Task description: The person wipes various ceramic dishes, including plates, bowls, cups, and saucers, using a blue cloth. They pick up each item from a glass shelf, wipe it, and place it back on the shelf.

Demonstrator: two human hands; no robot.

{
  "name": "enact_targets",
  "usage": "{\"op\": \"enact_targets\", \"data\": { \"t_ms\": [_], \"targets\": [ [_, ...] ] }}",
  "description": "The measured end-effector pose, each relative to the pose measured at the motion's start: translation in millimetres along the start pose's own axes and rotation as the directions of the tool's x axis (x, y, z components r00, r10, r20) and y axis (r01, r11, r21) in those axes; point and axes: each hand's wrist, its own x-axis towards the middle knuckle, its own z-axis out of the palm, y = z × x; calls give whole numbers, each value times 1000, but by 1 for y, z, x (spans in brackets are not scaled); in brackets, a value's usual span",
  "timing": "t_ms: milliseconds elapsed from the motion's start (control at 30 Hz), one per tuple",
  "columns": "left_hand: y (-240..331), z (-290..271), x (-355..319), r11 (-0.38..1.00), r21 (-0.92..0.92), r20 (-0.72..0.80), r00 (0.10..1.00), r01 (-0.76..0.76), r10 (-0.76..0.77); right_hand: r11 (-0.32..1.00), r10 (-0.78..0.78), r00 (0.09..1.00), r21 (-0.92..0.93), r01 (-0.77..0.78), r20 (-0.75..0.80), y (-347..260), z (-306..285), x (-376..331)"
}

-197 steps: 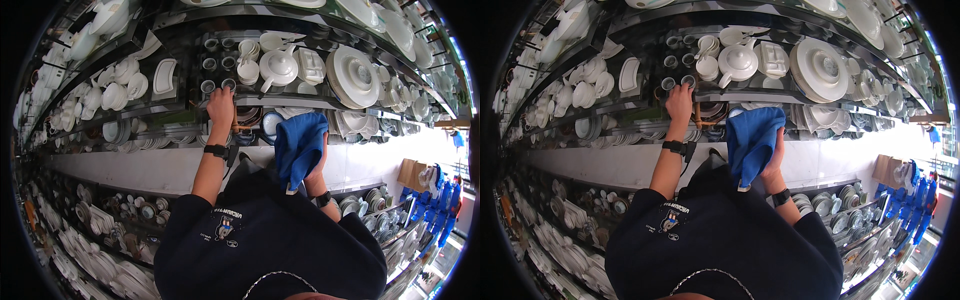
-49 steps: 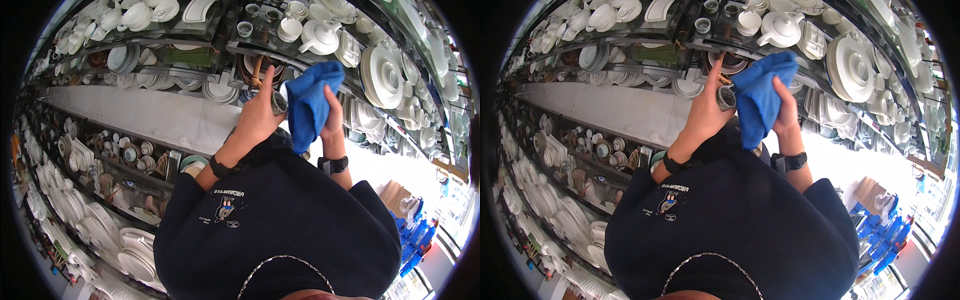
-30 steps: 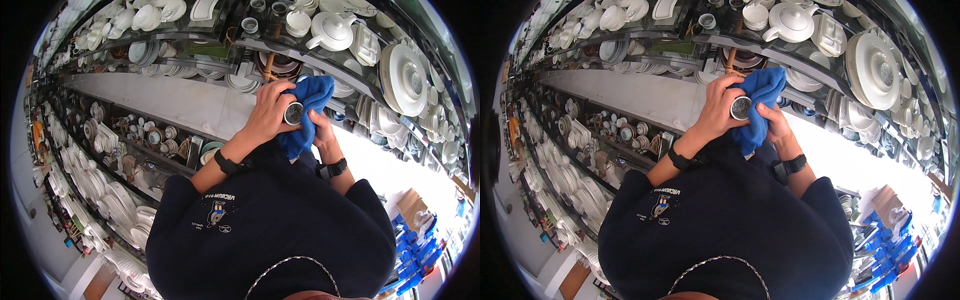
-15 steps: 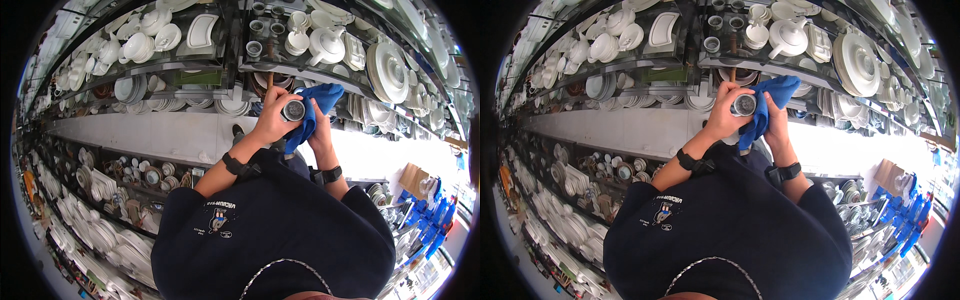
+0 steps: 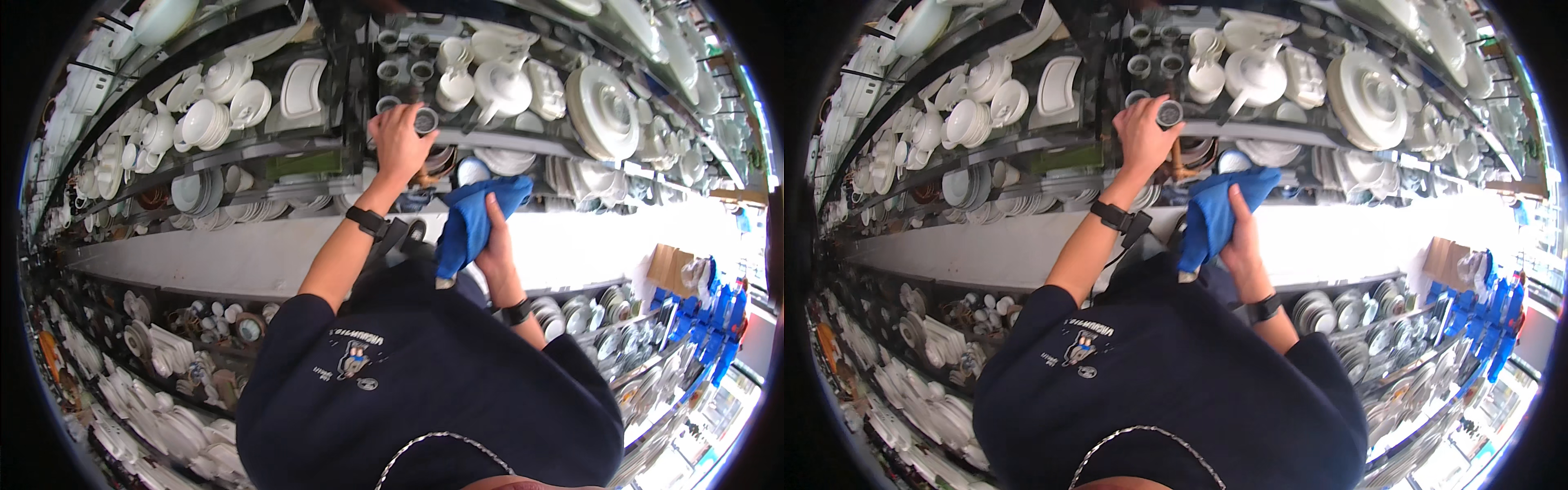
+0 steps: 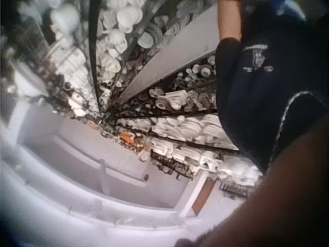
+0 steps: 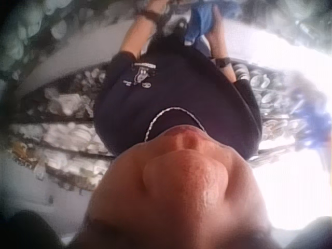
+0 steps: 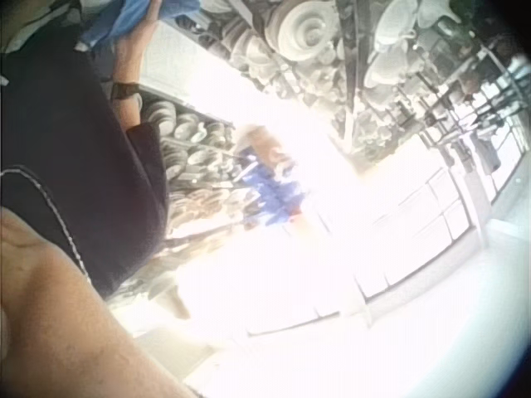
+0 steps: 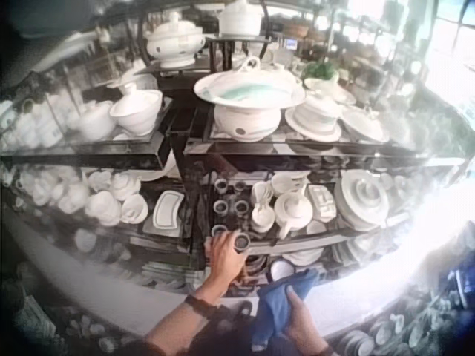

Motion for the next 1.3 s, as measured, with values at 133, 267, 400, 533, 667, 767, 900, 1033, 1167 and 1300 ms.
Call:
{"op": "enact_targets", "data": {
  "t_ms": [133, 267, 400, 533, 667, 767, 900, 1033, 1167, 1300],
  "targets": [
    [-8, 19, 30, 982, 190, 70, 997, -20, 7, 998, 12, 1000, 65, -13, 26, -4, -7, 10],
    [-12, 28, 44, 958, 261, 181, 981, -116, 70, 995, 18, 994, 99, -28, 104, -17, -11, 17],
    [-16, 37, 42, 956, 258, 256, 964, -137, 69, 995, 22, 994, 95, -33, 111, -25, -13, 19],
    [-14, 38, 44, 951, 277, 285, 957, -140, 58, 994, 59, 989, 79, -71, 138, -30, -22, 23],
    [-13, 36, 42, 938, 288, 306, 947, -191, 99, 994, 84, 987, 60, -93, 140, -34, -25, 21],
    [-11, 36, 39, 922, 303, 314, 939, -240, 142, 992, 103, 985, 62, -113, 137, -40, -23, 18],
    [-14, 39, 37, 899, 342, 307, 937, -273, 168, 989, 105, 984, 84, -118, 147, -40, -24, 19],
    [-12, 39, 37, 883, 383, 338, 931, -270, 139, 986, 106, 977, 104, -127, 187, -40, -30, 18],
    [-13, 42, 33, 859, 422, 335, 931, -288, 147, 983, 97, 978, 133, -123, 187, -39, -36, 18],
    [-21, 46, 29, 852, 436, 310, 937, -289, 160, 982, 93, 981, 148, -119, 172, -36, -38, 16]
  ]
}}
